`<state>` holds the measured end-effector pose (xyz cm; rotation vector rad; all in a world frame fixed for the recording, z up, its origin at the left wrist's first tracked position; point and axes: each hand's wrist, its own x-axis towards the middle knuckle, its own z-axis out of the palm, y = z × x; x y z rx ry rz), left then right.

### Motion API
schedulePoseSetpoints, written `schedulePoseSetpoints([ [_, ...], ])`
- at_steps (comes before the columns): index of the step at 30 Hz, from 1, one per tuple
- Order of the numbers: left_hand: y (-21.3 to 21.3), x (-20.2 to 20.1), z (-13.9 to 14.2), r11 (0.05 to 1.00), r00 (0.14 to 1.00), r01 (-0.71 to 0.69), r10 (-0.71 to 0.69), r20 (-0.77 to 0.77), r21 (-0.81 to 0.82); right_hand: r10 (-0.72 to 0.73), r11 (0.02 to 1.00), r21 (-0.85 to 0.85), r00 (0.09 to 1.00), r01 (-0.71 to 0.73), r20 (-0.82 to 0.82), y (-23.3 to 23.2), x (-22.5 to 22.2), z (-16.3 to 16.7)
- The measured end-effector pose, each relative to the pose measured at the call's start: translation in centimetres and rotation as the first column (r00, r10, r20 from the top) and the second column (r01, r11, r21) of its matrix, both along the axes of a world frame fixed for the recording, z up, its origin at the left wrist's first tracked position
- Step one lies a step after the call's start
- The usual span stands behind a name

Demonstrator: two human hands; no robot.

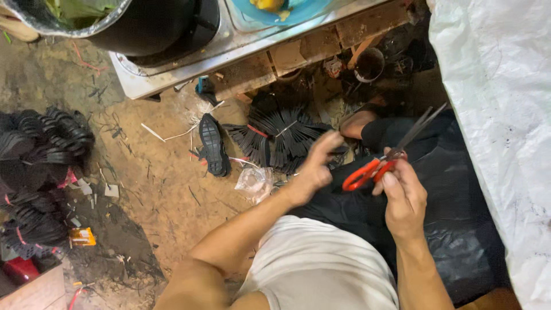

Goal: The person sits at a workbench and uses a wide bristle brush to spread black powder over rubber shoe soles one at a time, turning each sole to coat its surface, then sets the finished soles in a stack on the paper-covered table. Scissors and a plate of food sit nearby on the bench.

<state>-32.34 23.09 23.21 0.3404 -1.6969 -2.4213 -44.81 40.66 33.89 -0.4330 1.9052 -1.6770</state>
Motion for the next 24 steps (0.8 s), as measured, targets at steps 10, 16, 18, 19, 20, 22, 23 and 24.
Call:
schedulePoseSetpoints([
  [10, -7.5, -9.4, -11.3, 0.918, -0.187, -0.099, 0.361, 0.913, -0.384, -0.017, 0.997, 0.076, 0.925, -0.013, 0.380, -1.1, 1.4, 1.6],
  [16, -8.7, -15.7, -11.4, 0.802, -0.496, 0.019, 0.526, 0.691, -0.597, -0.047, 0.982, 0.185, 0.880, -0.047, 0.473, -1.2, 0.6, 0.0],
  [18, -8.0, -16.1, -11.8, 0.752, -0.475, 0.088, 0.608, 0.636, -0.653, -0.029, 0.985, 0.161, 0.861, -0.062, 0.507, -1.2, 0.4, -0.6],
  [19, -7.6, -15.7, -11.9, 0.743, -0.414, 0.113, 0.639, 0.648, -0.660, -0.013, 0.987, 0.144, 0.854, -0.073, 0.521, -1.1, 0.3, -0.7],
  [20, -7.3, -15.2, -12.1, 0.730, -0.351, 0.139, 0.669, 0.656, -0.669, -0.016, 0.987, 0.144, 0.834, -0.077, 0.552, -1.0, 0.2, -0.8],
  [22, -7.6, -13.1, -12.1, 0.770, -0.148, 0.185, 0.636, 0.757, -0.611, -0.023, 0.985, 0.147, 0.782, -0.089, 0.623, -0.6, 0.1, -0.8],
  [23, -8.0, -11.9, -12.1, 0.783, -0.047, 0.211, 0.606, 0.794, -0.585, -0.008, 0.987, 0.129, 0.771, -0.096, 0.637, -0.4, 0.1, -0.7],
  [24, -8.1, -10.5, -11.8, 0.819, 0.033, 0.165, 0.552, 0.833, -0.549, 0.008, 0.989, 0.109, 0.759, -0.103, 0.651, -0.1, 0.1, -0.6],
])
